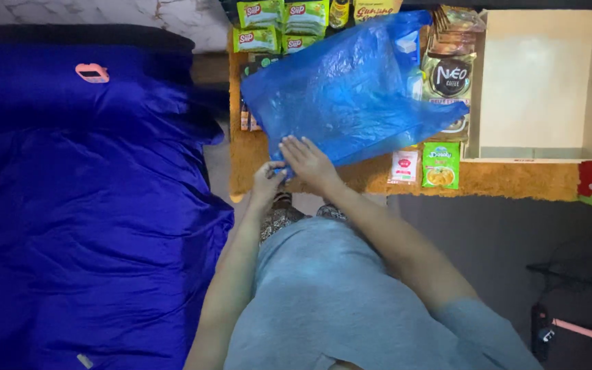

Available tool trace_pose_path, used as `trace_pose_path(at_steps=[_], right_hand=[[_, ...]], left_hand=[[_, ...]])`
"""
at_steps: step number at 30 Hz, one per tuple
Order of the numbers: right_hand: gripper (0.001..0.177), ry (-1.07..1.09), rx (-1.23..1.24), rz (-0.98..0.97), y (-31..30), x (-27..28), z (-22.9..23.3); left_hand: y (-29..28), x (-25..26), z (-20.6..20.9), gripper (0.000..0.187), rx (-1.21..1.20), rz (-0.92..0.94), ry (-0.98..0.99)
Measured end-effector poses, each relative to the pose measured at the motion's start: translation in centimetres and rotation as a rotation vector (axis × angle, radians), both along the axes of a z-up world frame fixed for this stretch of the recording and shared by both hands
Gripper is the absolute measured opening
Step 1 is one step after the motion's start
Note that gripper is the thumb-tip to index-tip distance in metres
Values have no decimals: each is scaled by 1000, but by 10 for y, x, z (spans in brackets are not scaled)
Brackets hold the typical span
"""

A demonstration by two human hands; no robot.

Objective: Folding a blue plastic shopping bag on a table.

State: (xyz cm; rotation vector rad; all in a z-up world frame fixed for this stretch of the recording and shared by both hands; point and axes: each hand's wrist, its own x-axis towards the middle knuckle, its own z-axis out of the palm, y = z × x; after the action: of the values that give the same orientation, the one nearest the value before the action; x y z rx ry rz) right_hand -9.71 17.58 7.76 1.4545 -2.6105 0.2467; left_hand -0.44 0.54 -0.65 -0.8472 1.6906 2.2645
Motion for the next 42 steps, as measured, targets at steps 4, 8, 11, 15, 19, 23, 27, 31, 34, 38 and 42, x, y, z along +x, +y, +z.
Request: trace_pose_path(at_steps=[4,8,11,15,19,23,27,31,34,38,42], right_hand=[[45,-111,-98,-139,52,-19,-14],[35,153,130,-407,177,-49,-69],[35,149,292,-582,251,-65,-77],[57,127,137,-646,274,-71,-56],[58,617,379,-852,183,-55,-21],[37,-16,-165,-311,67,-6,21],[72,-62,-161,-27,-3,17,32],[67,-94,-134,-98,37,0,-23],[49,-114,-76,-302,120,-26,-45],[36,217,485,-630,251,-60,-115],[59,319,353,-791,272,-64,-76]], left_hand=[[-15,7,-8,24,-252,-74,21],[-29,15,16,30,-94,84,32],[-40,20,11,31,-78,65,12],[-32,14,9,39,28,69,-50],[-27,10,14,48,125,22,-21],[-22,8,8,71,114,-46,18],[-14,2,21,83,196,-23,111],[-19,4,16,88,103,-13,43],[-25,6,18,88,25,20,30],[-24,4,18,86,91,43,39],[-13,-3,25,87,63,-41,62]])
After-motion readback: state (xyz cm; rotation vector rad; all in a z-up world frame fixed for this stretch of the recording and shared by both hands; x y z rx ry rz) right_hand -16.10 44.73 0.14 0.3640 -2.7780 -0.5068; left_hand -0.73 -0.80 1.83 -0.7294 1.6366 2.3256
